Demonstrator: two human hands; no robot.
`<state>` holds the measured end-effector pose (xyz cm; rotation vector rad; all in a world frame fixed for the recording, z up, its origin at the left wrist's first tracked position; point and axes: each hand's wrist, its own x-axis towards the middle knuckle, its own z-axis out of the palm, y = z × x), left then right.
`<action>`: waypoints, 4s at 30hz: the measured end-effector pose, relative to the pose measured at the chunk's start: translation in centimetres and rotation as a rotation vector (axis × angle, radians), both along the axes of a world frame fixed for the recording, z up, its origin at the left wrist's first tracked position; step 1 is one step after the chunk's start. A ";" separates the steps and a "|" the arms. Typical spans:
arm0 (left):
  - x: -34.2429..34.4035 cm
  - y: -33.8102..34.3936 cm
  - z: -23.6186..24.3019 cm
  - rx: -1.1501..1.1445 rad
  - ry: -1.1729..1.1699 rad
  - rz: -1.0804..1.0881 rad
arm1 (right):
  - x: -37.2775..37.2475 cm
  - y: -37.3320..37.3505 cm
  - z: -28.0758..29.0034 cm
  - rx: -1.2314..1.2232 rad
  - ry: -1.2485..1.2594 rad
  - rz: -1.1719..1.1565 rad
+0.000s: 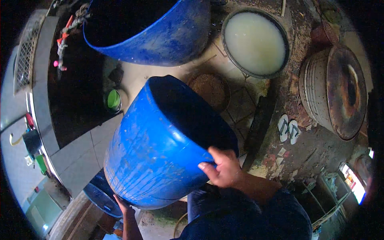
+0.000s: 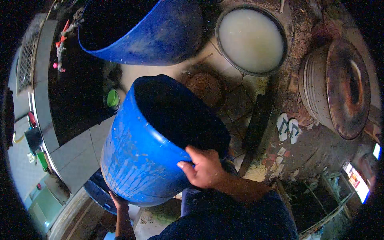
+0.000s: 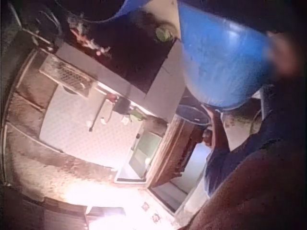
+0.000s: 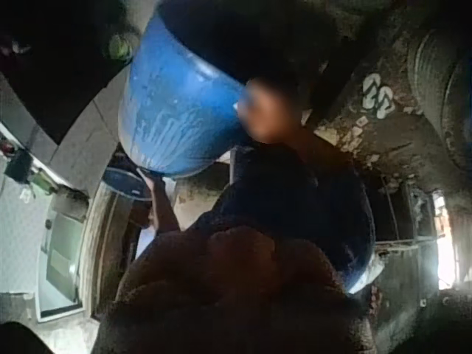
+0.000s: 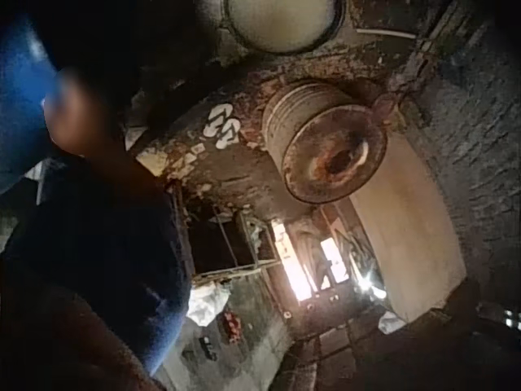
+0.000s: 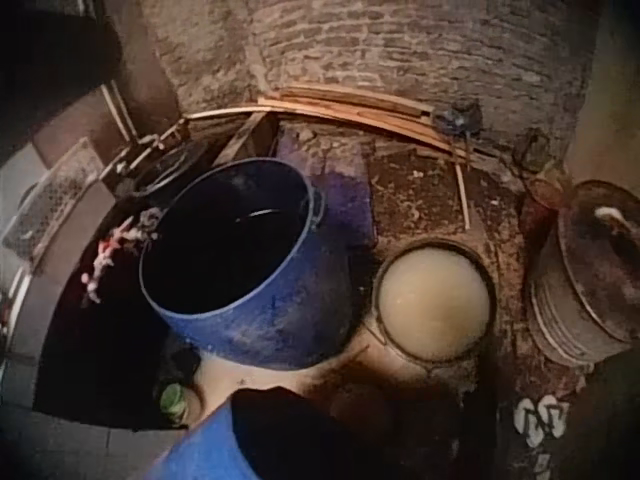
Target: The person scoops liquid from a large blue barrel using a small black bucket, pours it into another blue barrel, and then empties the remaining liquid from the first large barrel before rinsing it. They then pick up a woven tray containing processed soybeans and submerge it in a large container of water to wash the beans by hand.
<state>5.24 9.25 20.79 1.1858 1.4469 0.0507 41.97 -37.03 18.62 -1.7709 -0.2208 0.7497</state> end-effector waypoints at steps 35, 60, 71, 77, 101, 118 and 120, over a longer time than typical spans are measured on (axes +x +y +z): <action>13.9 -3.5 4.6 0.879 -0.165 -0.421 | -17.1 24.5 4.7 0.335 0.366 1.047; 4.3 -2.3 5.4 0.825 0.015 -0.165 | 4.7 21.2 -30.1 -0.862 -1.323 1.532; 5.6 -2.5 5.0 0.785 -0.011 -0.153 | 2.3 18.9 -34.3 -0.608 -1.197 1.611; 5.4 -2.3 5.3 0.788 0.044 -0.141 | 2.6 14.9 -33.3 -0.535 -1.037 1.569; 2.3 1.3 4.6 0.820 0.035 -0.177 | 6.2 7.0 -27.8 -0.684 -0.373 0.670; -17.6 11.0 3.5 0.777 0.591 -0.147 | -5.0 17.0 -17.4 -0.464 -0.030 0.399; -21.0 11.6 1.6 0.811 0.507 -0.006 | -4.8 17.5 -17.1 -0.451 -0.030 0.412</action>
